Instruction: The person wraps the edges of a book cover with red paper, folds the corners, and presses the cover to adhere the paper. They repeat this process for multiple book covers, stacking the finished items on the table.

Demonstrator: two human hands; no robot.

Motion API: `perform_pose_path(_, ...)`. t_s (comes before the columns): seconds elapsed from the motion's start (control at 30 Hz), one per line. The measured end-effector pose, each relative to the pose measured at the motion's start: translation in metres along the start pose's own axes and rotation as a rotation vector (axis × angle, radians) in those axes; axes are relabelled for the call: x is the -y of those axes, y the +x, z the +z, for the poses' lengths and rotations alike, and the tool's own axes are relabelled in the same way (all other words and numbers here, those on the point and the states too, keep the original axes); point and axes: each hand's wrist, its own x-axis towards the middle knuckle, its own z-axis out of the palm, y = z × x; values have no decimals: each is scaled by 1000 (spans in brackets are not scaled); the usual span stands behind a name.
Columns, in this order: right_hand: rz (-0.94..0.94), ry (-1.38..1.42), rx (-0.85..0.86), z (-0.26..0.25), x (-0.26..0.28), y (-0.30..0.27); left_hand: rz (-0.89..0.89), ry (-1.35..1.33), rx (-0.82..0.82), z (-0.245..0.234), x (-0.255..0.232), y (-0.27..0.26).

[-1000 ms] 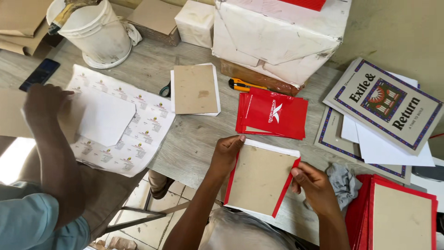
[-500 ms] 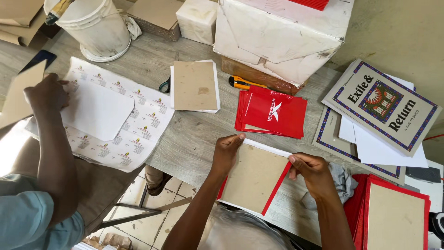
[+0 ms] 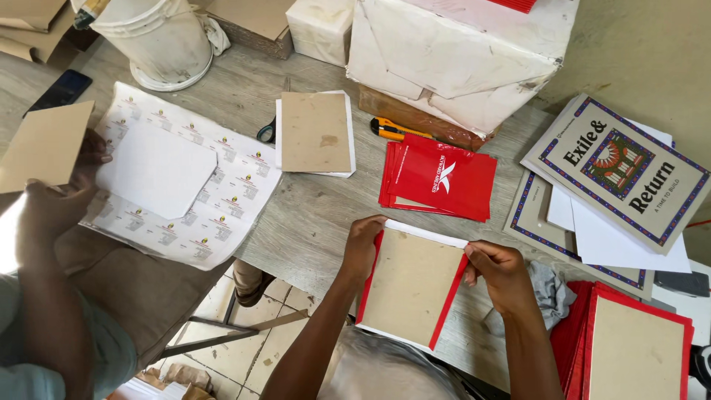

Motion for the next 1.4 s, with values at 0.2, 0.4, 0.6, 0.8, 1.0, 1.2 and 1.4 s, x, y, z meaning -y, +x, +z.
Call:
perform_pose_path(0.2, 73, 34, -80, -2, 9, 12, -14, 170, 185, -26, 41, 29)
perform_pose_path(0.4, 142, -57, 24, -20, -26, 47, 35, 444, 282, -38, 29, 48)
perform_pose_path(0.6, 200, -122, 20, -14, -37, 62, 101, 673, 411, -51, 34, 73)
perform_pose_path(0.8, 117, -240, -24, -21, -86, 77, 286, 1143, 337, -70, 62, 89)
perform_pose_path(1.0, 76, -287, -94, -19, -91, 69, 294, 1348, 360, -57, 42, 64)
perform_pose_path(1.2, 38, -331, -89, -18, -98, 69, 395, 1386, 288, -63, 67, 57)
perform_pose_path(1.4, -81, -1091, 74, 14, -24, 34, 638, 1579, 166, -57, 95, 42)
